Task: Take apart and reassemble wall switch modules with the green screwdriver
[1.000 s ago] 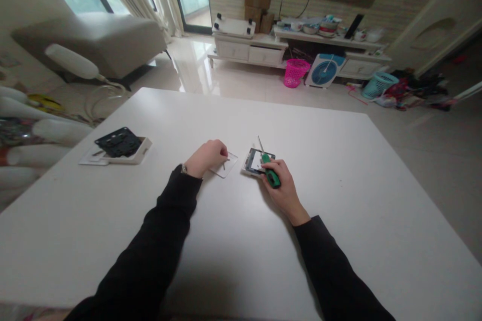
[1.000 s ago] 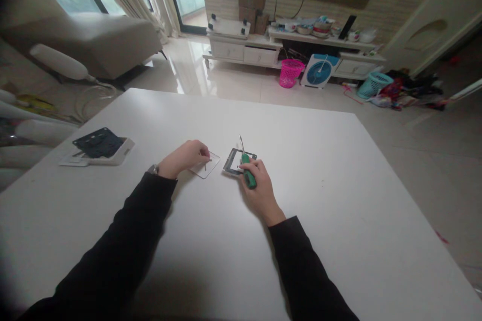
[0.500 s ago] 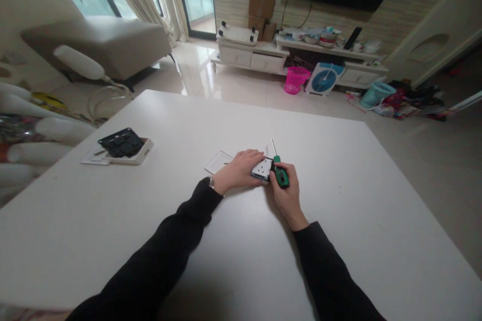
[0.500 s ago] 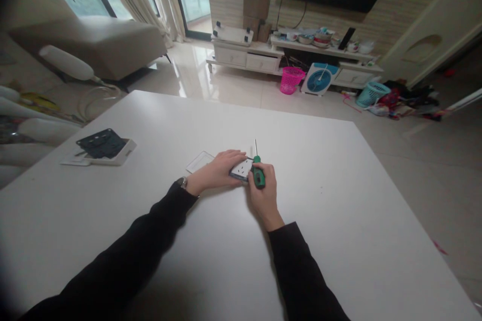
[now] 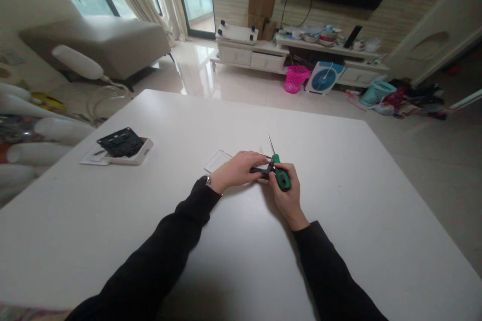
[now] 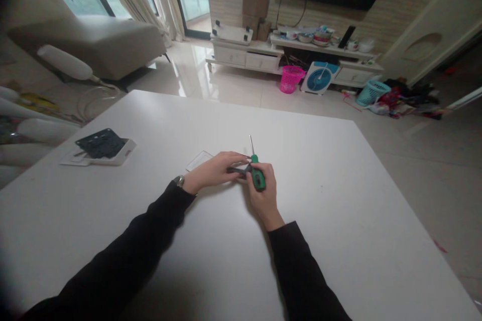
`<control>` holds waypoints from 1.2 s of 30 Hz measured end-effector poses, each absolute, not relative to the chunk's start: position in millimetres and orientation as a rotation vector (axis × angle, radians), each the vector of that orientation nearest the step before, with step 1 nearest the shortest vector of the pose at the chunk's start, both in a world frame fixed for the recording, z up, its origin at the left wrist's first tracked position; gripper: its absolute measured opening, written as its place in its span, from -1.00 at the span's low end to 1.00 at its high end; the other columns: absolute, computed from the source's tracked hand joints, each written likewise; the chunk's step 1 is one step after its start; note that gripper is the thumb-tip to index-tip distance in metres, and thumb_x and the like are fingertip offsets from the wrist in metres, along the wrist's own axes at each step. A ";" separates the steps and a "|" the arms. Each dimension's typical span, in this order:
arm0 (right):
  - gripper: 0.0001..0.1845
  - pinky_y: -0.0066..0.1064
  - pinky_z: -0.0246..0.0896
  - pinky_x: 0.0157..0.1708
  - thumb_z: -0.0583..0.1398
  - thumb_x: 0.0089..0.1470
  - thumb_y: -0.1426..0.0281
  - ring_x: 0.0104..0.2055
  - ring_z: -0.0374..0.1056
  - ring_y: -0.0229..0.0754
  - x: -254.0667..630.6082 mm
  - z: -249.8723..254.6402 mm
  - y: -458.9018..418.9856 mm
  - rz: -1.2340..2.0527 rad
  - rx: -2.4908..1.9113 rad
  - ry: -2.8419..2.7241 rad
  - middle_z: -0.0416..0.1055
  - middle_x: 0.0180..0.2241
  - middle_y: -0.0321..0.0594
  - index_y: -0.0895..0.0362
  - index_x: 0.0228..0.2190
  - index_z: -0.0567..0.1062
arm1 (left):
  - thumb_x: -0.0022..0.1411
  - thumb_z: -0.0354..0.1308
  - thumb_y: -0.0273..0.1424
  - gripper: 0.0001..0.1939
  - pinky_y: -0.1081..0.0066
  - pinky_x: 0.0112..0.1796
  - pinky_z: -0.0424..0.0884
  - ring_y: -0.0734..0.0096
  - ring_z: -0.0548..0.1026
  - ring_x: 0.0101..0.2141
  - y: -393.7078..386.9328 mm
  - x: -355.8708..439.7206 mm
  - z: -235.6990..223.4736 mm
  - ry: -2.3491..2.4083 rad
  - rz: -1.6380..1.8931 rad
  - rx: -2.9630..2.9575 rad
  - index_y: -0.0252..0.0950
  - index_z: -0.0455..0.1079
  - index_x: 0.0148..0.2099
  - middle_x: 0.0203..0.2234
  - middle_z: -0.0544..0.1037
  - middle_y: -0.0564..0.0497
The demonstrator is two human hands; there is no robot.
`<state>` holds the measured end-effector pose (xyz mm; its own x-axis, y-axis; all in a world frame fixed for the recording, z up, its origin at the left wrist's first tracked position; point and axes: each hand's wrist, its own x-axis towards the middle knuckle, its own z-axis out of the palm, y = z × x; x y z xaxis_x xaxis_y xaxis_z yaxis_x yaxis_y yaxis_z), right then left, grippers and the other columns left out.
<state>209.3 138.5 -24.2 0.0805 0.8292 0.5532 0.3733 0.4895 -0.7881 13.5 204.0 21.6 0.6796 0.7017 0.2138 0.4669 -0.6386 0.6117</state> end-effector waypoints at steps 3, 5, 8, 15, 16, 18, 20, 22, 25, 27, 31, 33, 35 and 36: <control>-0.79 -0.13 0.34 0.02 0.28 0.31 0.37 -0.04 0.40 -0.06 209.4 -23.7 137.8 0.457 -1.050 -1.520 0.44 -0.10 -0.22 -0.04 -0.03 0.50 | 0.45 0.12 -0.42 -0.72 0.23 0.10 0.45 0.21 0.61 0.02 203.9 14.5 26.2 0.989 0.681 2.269 -0.21 0.55 0.12 0.03 0.68 -0.09; -0.78 -0.11 0.34 0.04 0.29 0.30 0.37 -0.02 0.40 -0.06 209.9 -24.4 137.7 0.435 -1.044 -1.509 0.45 -0.08 -0.21 -0.04 -0.02 0.50 | 0.47 0.10 -0.40 -0.75 0.26 0.03 0.48 0.24 0.63 -0.05 203.7 15.8 28.0 1.061 0.756 2.197 -0.22 0.58 0.04 -0.04 0.70 -0.07; -0.79 -0.09 0.35 0.03 0.29 0.31 0.35 -0.03 0.40 -0.04 210.6 -26.5 137.8 0.422 -1.073 -1.484 0.44 -0.07 -0.18 -0.03 -0.03 0.49 | 0.48 0.11 -0.36 -0.78 0.30 -0.05 0.49 0.26 0.63 -0.12 204.1 18.3 27.7 1.124 0.860 2.115 -0.23 0.58 -0.01 -0.11 0.71 -0.07; -0.82 -0.11 0.37 -0.02 0.28 0.31 0.33 -0.09 0.40 -0.06 209.2 -25.1 137.8 0.423 -1.103 -1.483 0.43 -0.11 -0.20 -0.02 -0.05 0.48 | 0.44 0.17 -0.36 -0.85 0.34 -0.15 0.49 0.29 0.63 -0.22 207.4 21.9 20.2 1.311 1.044 1.927 -0.25 0.55 -0.07 -0.20 0.71 -0.06; -0.83 -0.11 0.37 -0.03 0.27 0.32 0.33 -0.09 0.40 -0.06 209.0 -24.4 137.8 0.419 -1.104 -1.487 0.43 -0.12 -0.20 -0.02 -0.05 0.49 | 0.44 0.17 -0.36 -0.86 0.34 -0.15 0.49 0.29 0.63 -0.22 207.9 22.0 19.5 1.326 1.053 1.918 -0.25 0.54 -0.07 -0.20 0.71 -0.06; -0.83 -0.12 0.37 -0.04 0.27 0.32 0.33 -0.10 0.39 -0.06 208.9 -23.4 137.7 0.413 -1.108 -1.492 0.43 -0.12 -0.20 -0.02 -0.06 0.49 | 0.44 0.17 -0.37 -0.86 0.34 -0.16 0.50 0.29 0.63 -0.22 208.6 22.4 19.2 1.355 1.051 1.914 -0.26 0.54 -0.08 -0.20 0.71 -0.07; -0.83 -0.13 0.36 -0.05 0.27 0.32 0.33 -0.11 0.39 -0.06 209.0 -23.0 137.8 0.414 -1.110 -1.494 0.43 -0.13 -0.20 -0.02 -0.05 0.49 | 0.44 0.17 -0.38 -0.87 0.34 -0.15 0.49 0.30 0.62 -0.23 208.7 22.9 19.8 1.372 1.048 1.907 -0.27 0.54 -0.09 -0.21 0.71 -0.07; -0.83 -0.14 0.36 -0.06 0.27 0.31 0.33 -0.11 0.39 -0.07 208.9 -23.0 137.8 0.415 -1.111 -1.493 0.43 -0.14 -0.21 -0.02 -0.06 0.49 | 0.43 0.19 -0.40 -0.88 0.34 -0.14 0.49 0.31 0.62 -0.24 208.2 23.5 20.8 1.382 1.051 1.890 -0.28 0.54 -0.09 -0.22 0.70 -0.06; -0.83 -0.14 0.35 -0.06 0.27 0.31 0.34 -0.12 0.38 -0.08 208.2 -23.1 137.6 0.417 -1.105 -1.493 0.44 -0.14 -0.21 -0.02 -0.06 0.49 | 0.42 0.21 -0.40 -0.90 0.34 -0.13 0.48 0.31 0.61 -0.24 207.7 23.9 21.0 1.399 1.045 1.880 -0.28 0.55 -0.11 -0.25 0.70 -0.04; -0.84 -0.14 0.34 -0.06 0.27 0.31 0.35 -0.12 0.38 -0.08 207.7 -23.0 137.4 0.424 -1.106 -1.487 0.44 -0.14 -0.21 -0.02 -0.07 0.49 | 0.41 0.21 -0.40 -0.90 0.34 -0.13 0.47 0.31 0.60 -0.25 207.8 24.0 20.1 1.404 1.025 1.877 -0.29 0.54 -0.13 -0.27 0.69 -0.04; -0.84 -0.13 0.36 -0.08 0.28 0.30 0.34 -0.15 0.39 -0.08 207.1 -22.8 137.2 0.443 -1.122 -1.475 0.44 -0.15 -0.22 -0.02 -0.08 0.49 | 0.40 0.21 -0.39 -0.90 0.35 -0.16 0.47 0.31 0.60 -0.26 208.7 24.1 17.6 1.418 0.991 1.841 -0.28 0.54 -0.14 -0.28 0.69 -0.03; -0.84 -0.14 0.37 -0.09 0.27 0.30 0.33 -0.15 0.40 -0.08 207.3 -22.8 137.3 0.438 -1.128 -1.482 0.43 -0.16 -0.21 -0.01 -0.08 0.49 | 0.40 0.21 -0.38 -0.89 0.35 -0.17 0.47 0.30 0.60 -0.27 209.3 23.9 17.1 1.437 0.976 1.840 -0.27 0.55 -0.15 -0.29 0.69 -0.03; -0.85 -0.14 0.38 -0.08 0.27 0.31 0.32 -0.14 0.41 -0.07 207.6 -22.9 137.5 0.427 -1.134 -1.490 0.43 -0.16 -0.21 -0.01 -0.08 0.48 | 0.40 0.20 -0.37 -0.88 0.35 -0.18 0.46 0.30 0.60 -0.28 209.6 23.5 17.4 1.451 0.968 1.845 -0.27 0.55 -0.16 -0.29 0.69 -0.03; -0.85 -0.13 0.39 -0.08 0.26 0.31 0.32 -0.13 0.41 -0.07 207.8 -22.8 137.5 0.422 -1.134 -1.493 0.43 -0.16 -0.21 -0.01 -0.08 0.48 | 0.40 0.20 -0.37 -0.88 0.35 -0.18 0.46 0.30 0.59 -0.29 209.7 23.3 17.9 1.456 0.966 1.844 -0.27 0.56 -0.16 -0.30 0.69 -0.03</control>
<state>207.8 137.5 -22.8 0.1243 0.8223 0.5554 0.4100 0.4671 -0.7834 23.3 209.7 17.9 0.1368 0.9742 0.1796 0.5439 -0.2254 0.8083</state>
